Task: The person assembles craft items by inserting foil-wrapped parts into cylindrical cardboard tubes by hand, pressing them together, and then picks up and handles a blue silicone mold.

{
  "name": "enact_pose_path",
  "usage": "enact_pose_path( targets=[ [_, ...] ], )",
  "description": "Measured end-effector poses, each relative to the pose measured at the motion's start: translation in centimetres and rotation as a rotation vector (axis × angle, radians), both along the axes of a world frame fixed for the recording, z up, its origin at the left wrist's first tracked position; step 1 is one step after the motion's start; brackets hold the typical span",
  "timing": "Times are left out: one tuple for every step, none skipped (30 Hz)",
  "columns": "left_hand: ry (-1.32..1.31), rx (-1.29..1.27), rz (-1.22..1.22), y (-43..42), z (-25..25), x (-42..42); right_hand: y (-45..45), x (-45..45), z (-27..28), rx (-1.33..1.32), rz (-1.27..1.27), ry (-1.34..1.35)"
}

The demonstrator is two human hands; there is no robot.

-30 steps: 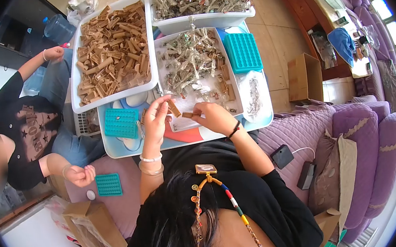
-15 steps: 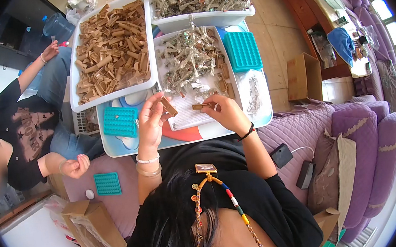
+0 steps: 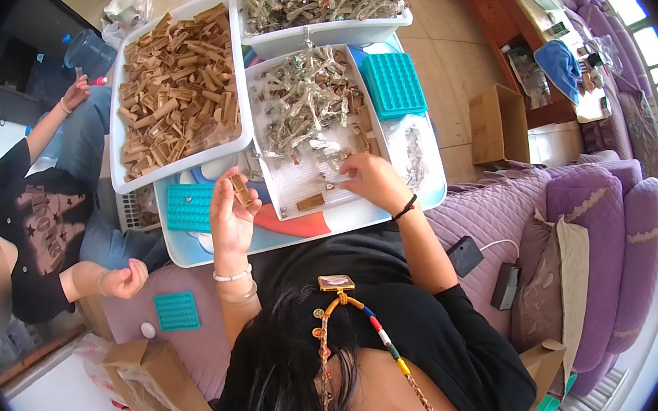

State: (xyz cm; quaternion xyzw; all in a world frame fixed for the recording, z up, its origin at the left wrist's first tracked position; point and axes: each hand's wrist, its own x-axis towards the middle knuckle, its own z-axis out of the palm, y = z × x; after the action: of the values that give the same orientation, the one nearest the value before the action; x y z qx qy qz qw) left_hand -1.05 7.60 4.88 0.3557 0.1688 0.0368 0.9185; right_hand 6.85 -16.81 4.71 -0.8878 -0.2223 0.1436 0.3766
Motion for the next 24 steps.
enact_pose_path(
  targets=[
    [-0.002, -0.002, -0.001, -0.1, -0.1, 0.0, 0.2, -0.1, -0.4, 0.000, 0.060, -0.005],
    [-0.008, -0.007, -0.016, -0.3, -0.2, 0.0, 0.7, -0.2, -0.8, 0.001, 0.121, -0.010],
    [-0.014, -0.012, -0.030, -0.6, -0.2, 0.0, 1.1, -0.4, -1.4, -0.028, 0.149, -0.105],
    [-0.032, -0.017, -0.045, -0.8, -0.3, 0.0, 1.5, -0.4, -1.9, -0.028, 0.151, -0.108],
    [-0.014, -0.006, -0.045, -1.1, -0.2, -0.1, 2.0, -0.4, -2.4, -0.055, 0.147, -0.125],
    [0.003, 0.006, -0.045, -1.3, 0.0, -0.2, 2.3, -0.4, -2.5, -0.081, 0.144, -0.144],
    [-0.007, 0.013, -0.068, -1.4, -0.1, -0.2, 2.4, -0.2, -2.5, -0.084, 0.145, -0.198],
    [-0.002, 0.017, -0.071, -1.6, 0.1, -0.3, 2.3, -0.1, -2.5, -0.082, 0.149, -0.201],
    [0.004, 0.019, -0.076, -1.8, 0.2, -0.4, 2.2, -0.1, -1.8, -0.020, 0.127, -0.187],
    [-0.013, 0.026, -0.101, -1.8, 0.0, -0.4, 2.0, 0.0, -1.5, 0.041, 0.103, -0.174],
    [-0.016, 0.026, -0.100, -1.9, 0.0, -0.4, 1.7, 0.3, -1.4, 0.069, 0.123, -0.198],
    [-0.027, 0.032, -0.129, -2.2, 0.1, -0.4, 1.6, 0.3, -0.7, 0.067, 0.124, -0.200],
    [-0.039, 0.039, -0.157, -2.5, 0.3, -0.3, 1.4, 0.3, 0.4, 0.116, 0.049, -0.090],
    [-0.017, 0.039, -0.158, -2.9, 0.6, -0.3, 1.3, 0.2, 1.1, 0.165, -0.025, 0.019],
    [-0.017, 0.038, -0.158, -3.1, 0.5, -0.1, 1.2, 0.1, 1.4, 0.242, -0.082, 0.000],
    [-0.019, 0.060, -0.216, -3.2, 0.3, 0.1, 1.1, -0.1, 1.8, 0.241, -0.081, 0.001],
    [-0.022, 0.083, -0.274, -3.3, 0.1, 0.3, 1.0, -0.3, 2.5, 0.285, -0.149, 0.064],
    [-0.022, 0.115, -0.265, -4.1, 1.1, 0.6, 1.0, -0.4, 2.9, 0.330, -0.216, 0.127],
    [-0.039, 0.213, -0.313, -4.3, 1.1, 0.9, 1.1, -0.6, 2.6, 0.371, -0.238, 0.162],
    [-0.054, 0.312, -0.359, -4.5, 1.1, 1.2, 1.3, -0.8, 2.9, 0.371, -0.237, 0.161],
    [-0.014, 0.452, -0.346, -5.3, 2.4, 1.4, 1.6, -1.1, 3.3, 0.445, -0.239, 0.181],
    [-0.073, 0.575, -0.243, -6.4, 3.2, 1.9, 1.8, -1.5, 3.6, 0.519, -0.241, 0.201],
    [-0.017, 0.643, -0.338, -6.3, 3.9, 2.0, 1.8, -1.7, 3.5, 0.487, -0.194, 0.159],
    [-0.062, 0.653, -0.339, -6.7, 3.9, 2.1, 1.9, -2.1, 3.8, 0.446, -0.175, 0.164]
  ],
)
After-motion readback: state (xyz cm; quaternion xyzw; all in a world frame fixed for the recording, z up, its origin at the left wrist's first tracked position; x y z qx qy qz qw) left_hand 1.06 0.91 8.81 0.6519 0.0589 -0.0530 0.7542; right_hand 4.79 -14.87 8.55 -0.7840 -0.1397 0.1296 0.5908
